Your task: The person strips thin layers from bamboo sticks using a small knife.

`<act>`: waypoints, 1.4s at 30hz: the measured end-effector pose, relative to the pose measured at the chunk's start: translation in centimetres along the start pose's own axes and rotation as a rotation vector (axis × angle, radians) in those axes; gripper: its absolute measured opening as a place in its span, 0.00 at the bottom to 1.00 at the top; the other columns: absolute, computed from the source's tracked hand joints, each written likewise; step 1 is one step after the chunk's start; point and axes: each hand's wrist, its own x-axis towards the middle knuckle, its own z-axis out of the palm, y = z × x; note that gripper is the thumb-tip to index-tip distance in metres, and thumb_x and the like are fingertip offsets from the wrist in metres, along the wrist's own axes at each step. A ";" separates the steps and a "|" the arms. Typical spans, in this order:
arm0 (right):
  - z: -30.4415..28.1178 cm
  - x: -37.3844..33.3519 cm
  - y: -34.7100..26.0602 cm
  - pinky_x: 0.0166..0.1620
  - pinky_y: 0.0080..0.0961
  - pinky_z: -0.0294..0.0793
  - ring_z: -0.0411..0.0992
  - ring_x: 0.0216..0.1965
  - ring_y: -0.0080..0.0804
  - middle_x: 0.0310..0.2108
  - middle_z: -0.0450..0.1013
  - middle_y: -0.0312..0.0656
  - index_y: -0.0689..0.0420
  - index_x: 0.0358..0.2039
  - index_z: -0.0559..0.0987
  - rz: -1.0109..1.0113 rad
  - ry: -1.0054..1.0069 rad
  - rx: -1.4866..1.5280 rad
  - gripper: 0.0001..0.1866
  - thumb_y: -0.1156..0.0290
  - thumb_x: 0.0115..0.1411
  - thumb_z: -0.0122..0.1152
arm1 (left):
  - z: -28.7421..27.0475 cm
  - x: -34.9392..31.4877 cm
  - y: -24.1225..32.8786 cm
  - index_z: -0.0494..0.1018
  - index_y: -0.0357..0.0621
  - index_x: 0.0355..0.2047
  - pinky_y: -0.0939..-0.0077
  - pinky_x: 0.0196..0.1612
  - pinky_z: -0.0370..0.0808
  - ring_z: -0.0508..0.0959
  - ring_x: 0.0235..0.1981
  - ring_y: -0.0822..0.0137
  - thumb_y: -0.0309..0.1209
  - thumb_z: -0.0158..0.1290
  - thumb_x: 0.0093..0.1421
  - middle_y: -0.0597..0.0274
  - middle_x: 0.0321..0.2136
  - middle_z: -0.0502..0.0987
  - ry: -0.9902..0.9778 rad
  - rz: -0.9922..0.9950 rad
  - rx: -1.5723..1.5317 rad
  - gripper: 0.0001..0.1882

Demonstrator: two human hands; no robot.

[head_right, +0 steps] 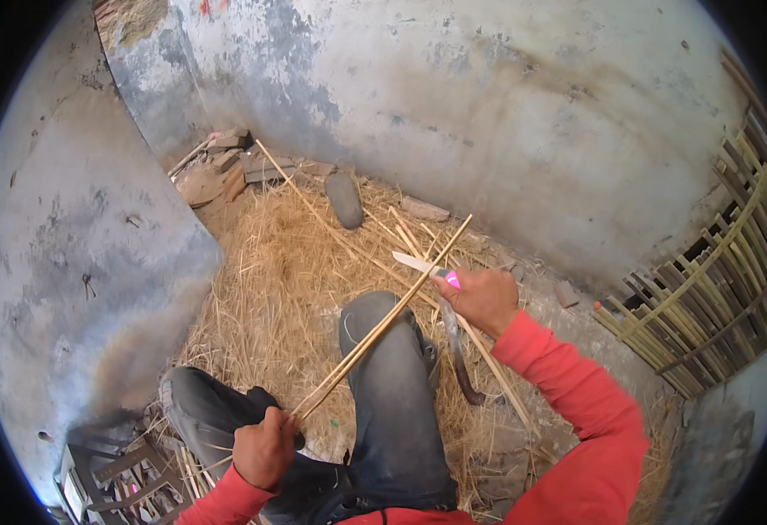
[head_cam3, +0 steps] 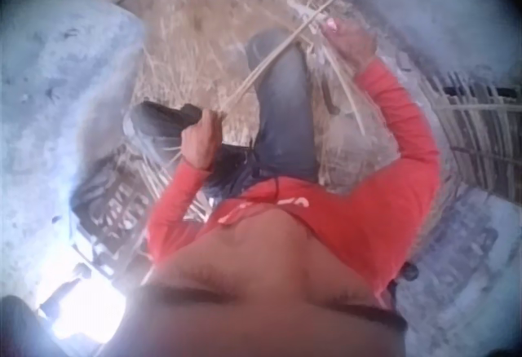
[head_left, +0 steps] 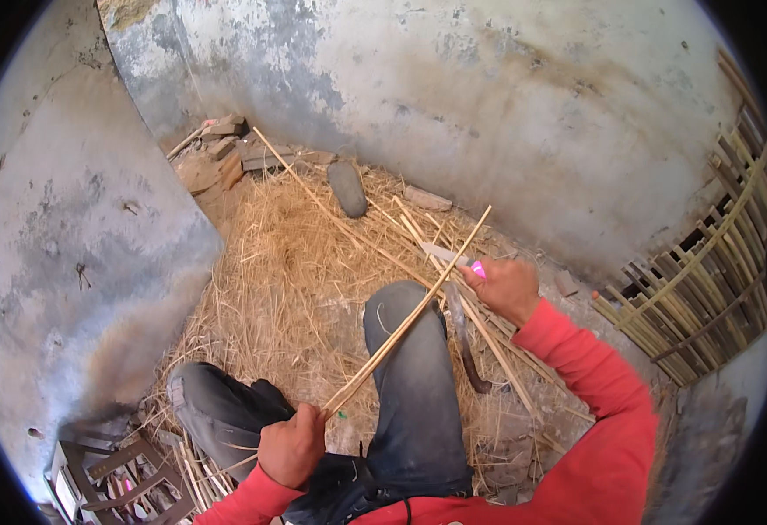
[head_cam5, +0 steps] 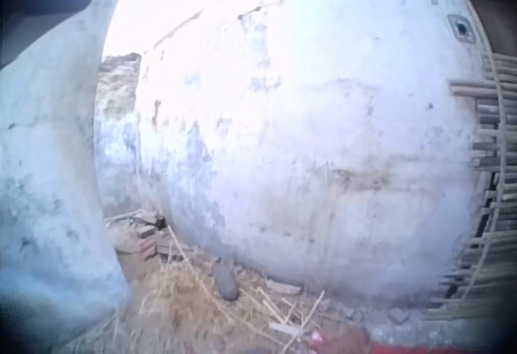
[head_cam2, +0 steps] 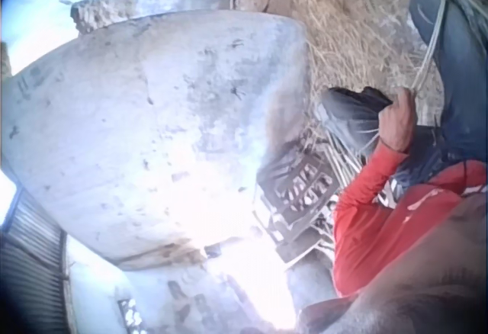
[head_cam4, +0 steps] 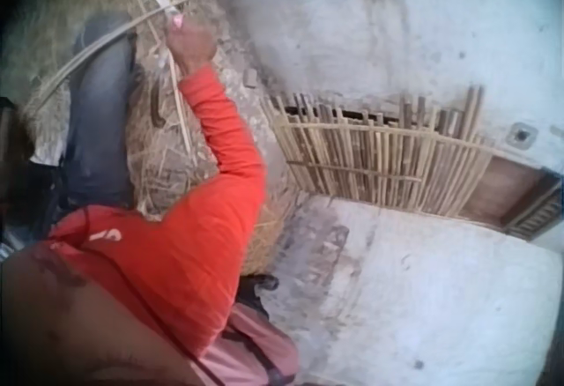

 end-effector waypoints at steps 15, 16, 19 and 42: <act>-0.7 -1.2 2.7 0.22 0.44 0.74 0.75 0.17 0.45 0.16 0.75 0.43 0.50 0.28 0.81 -0.055 -0.290 0.061 0.27 0.39 0.67 0.52 | 0.8 -0.9 -2.1 0.67 0.47 0.30 0.54 0.17 0.71 0.76 0.14 0.49 0.32 0.58 0.64 0.54 0.13 0.73 0.147 -0.132 0.040 0.10; -0.3 -1.0 4.9 0.23 0.44 0.74 0.75 0.17 0.45 0.16 0.75 0.44 0.50 0.27 0.81 -0.077 -0.214 0.038 0.26 0.40 0.66 0.53 | 0.2 -1.6 -2.0 0.67 0.47 0.30 0.54 0.17 0.71 0.76 0.14 0.49 0.33 0.58 0.64 0.55 0.13 0.72 0.115 -0.029 0.033 0.11; 0.0 -1.2 4.7 0.23 0.42 0.74 0.75 0.17 0.46 0.16 0.75 0.43 0.49 0.25 0.81 -0.061 -0.061 -0.035 0.29 0.38 0.67 0.51 | 0.9 -0.5 -2.0 0.66 0.46 0.29 0.55 0.17 0.71 0.76 0.14 0.51 0.33 0.59 0.63 0.55 0.13 0.72 0.101 -0.038 0.018 0.12; -0.7 -0.1 2.0 0.23 0.36 0.62 0.65 0.16 0.30 0.13 0.66 0.40 0.60 0.21 0.78 0.450 -0.638 0.799 0.31 0.43 0.68 0.57 | 0.2 0.8 -0.3 0.69 0.44 0.33 0.60 0.22 0.74 0.80 0.19 0.51 0.36 0.65 0.59 0.55 0.18 0.78 0.008 -0.120 -0.056 0.15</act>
